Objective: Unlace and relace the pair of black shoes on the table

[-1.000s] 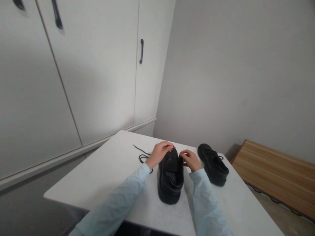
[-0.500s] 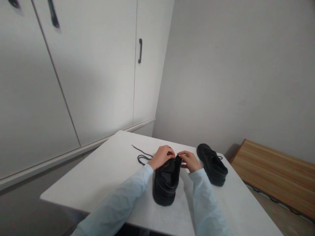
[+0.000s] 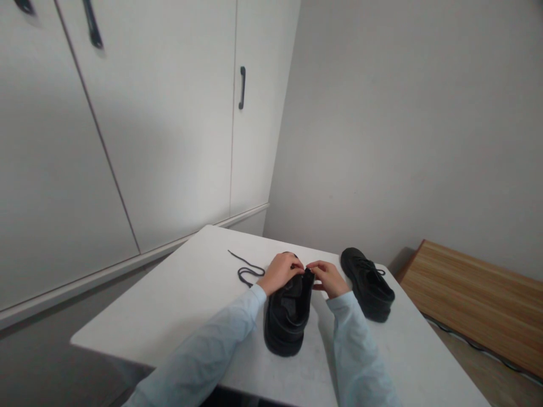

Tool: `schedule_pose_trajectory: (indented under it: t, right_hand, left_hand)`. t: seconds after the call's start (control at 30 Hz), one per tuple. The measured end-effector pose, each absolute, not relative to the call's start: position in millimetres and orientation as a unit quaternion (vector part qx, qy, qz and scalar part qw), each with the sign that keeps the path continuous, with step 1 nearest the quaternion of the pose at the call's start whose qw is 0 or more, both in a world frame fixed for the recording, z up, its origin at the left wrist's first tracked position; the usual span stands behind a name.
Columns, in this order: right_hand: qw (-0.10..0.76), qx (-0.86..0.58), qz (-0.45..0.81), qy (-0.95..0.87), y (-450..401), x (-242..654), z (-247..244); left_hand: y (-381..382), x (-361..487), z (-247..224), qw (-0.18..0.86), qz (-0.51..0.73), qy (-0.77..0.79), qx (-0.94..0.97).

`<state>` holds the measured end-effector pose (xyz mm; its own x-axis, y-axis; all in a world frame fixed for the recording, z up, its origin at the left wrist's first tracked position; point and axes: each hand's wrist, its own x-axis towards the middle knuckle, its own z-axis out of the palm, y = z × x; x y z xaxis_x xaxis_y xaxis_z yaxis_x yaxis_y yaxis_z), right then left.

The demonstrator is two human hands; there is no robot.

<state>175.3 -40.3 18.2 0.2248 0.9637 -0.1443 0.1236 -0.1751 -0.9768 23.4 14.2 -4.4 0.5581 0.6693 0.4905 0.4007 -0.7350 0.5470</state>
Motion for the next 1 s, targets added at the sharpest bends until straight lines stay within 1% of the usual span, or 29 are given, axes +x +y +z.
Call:
schedule_pose_trajectory:
  t: [0.3,0.8,0.9,1.0]
  right_hand:
    - [0.467,-0.624,0.449,-0.436,-39.4,176.4,18.7]
    - [0.469,-0.608,0.467,-0.438,-38.2,182.5,15.9]
    - [0.465,-0.601,0.477,-0.442,-37.5,183.2,15.0]
    - [0.458,-0.595,0.485,-0.448,-36.9,183.9,14.0]
  left_hand:
    - [16.5,23.5,-7.0,0.225,0.358,0.301,0.855]
    - [14.4,25.6,-6.0,0.171,0.347,0.327,0.862]
    - [14.3,25.9,-6.4,0.192,0.36,0.324,0.853]
    - [13.2,25.5,-6.0,0.245,0.372,0.323,0.835]
